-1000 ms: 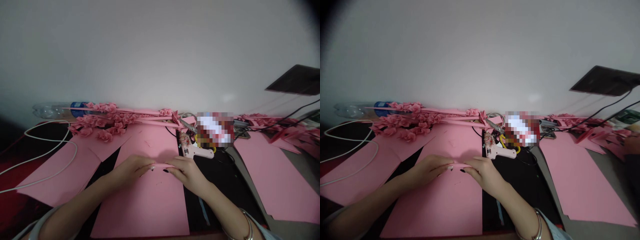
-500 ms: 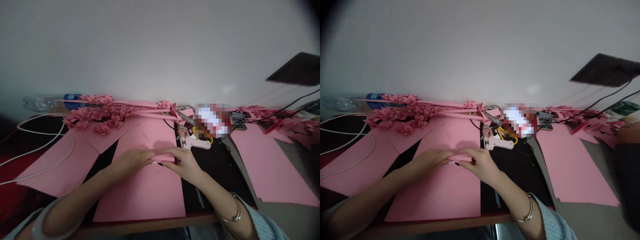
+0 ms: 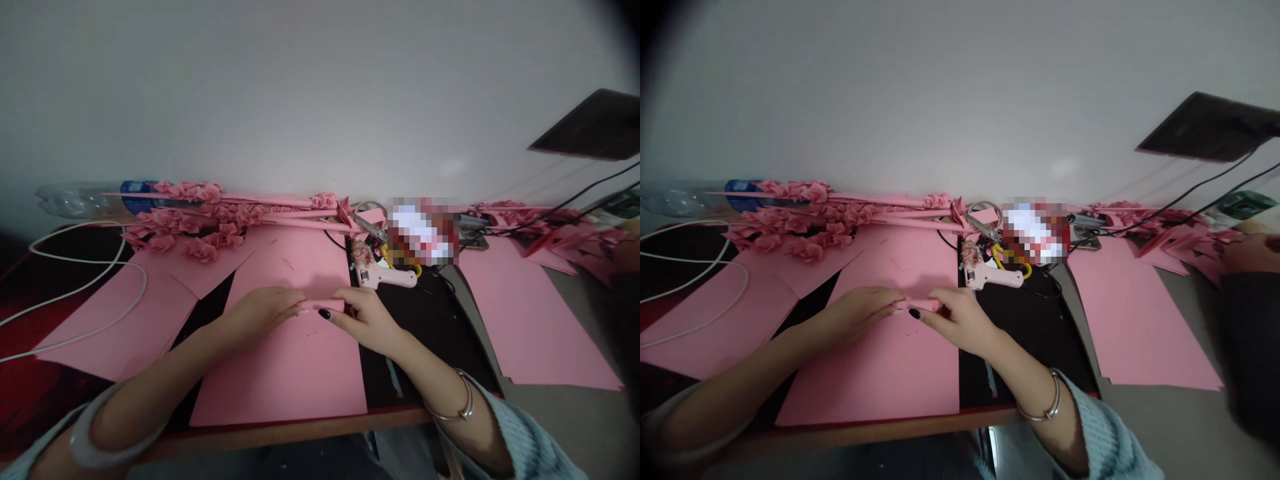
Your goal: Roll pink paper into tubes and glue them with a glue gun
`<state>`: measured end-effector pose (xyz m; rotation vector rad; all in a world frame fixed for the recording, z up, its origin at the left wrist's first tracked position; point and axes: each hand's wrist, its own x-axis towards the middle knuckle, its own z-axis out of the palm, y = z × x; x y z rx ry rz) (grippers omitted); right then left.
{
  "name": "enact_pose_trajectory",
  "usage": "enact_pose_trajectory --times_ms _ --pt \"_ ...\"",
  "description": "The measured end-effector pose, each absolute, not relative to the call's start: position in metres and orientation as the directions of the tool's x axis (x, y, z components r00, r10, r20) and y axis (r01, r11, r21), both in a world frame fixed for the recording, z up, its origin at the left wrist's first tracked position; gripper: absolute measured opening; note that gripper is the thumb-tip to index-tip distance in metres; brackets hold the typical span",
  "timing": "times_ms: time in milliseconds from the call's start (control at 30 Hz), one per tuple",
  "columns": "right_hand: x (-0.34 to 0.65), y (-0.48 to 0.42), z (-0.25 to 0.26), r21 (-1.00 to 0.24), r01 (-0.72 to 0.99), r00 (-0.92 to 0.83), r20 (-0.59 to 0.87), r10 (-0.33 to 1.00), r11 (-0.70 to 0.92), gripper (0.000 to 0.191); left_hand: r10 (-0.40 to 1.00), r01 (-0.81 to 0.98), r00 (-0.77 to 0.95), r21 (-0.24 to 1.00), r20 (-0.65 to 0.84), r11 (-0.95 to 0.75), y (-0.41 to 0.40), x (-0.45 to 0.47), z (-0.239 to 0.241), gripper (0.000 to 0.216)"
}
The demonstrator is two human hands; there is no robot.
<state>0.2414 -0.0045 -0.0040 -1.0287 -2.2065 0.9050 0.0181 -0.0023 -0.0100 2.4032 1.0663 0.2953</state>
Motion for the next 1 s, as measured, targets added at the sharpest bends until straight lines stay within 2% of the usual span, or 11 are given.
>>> enact_pose_trajectory --times_ms 267,500,700,1000 --pt "0.238 -0.005 -0.008 -0.762 0.392 -0.55 0.255 0.796 0.515 0.035 0.754 0.673 0.656 0.47 -0.023 -0.571 -0.004 0.02 -0.013 0.029" --pt "0.229 -0.011 -0.012 -0.761 0.421 -0.523 0.241 0.818 0.493 0.022 0.711 0.58 0.69 0.484 0.136 -0.655 -0.012 0.035 -0.022 0.021" --pt "0.228 -0.014 -0.014 -0.8 0.371 -0.528 0.235 0.816 0.47 0.027 0.756 0.652 0.651 0.456 0.073 -0.606 -0.015 0.032 -0.016 0.013" --pt "0.228 -0.015 -0.01 -0.784 0.316 -0.569 0.294 0.768 0.534 0.034 0.715 0.589 0.694 0.504 0.086 -0.632 -0.016 0.03 -0.005 0.019"
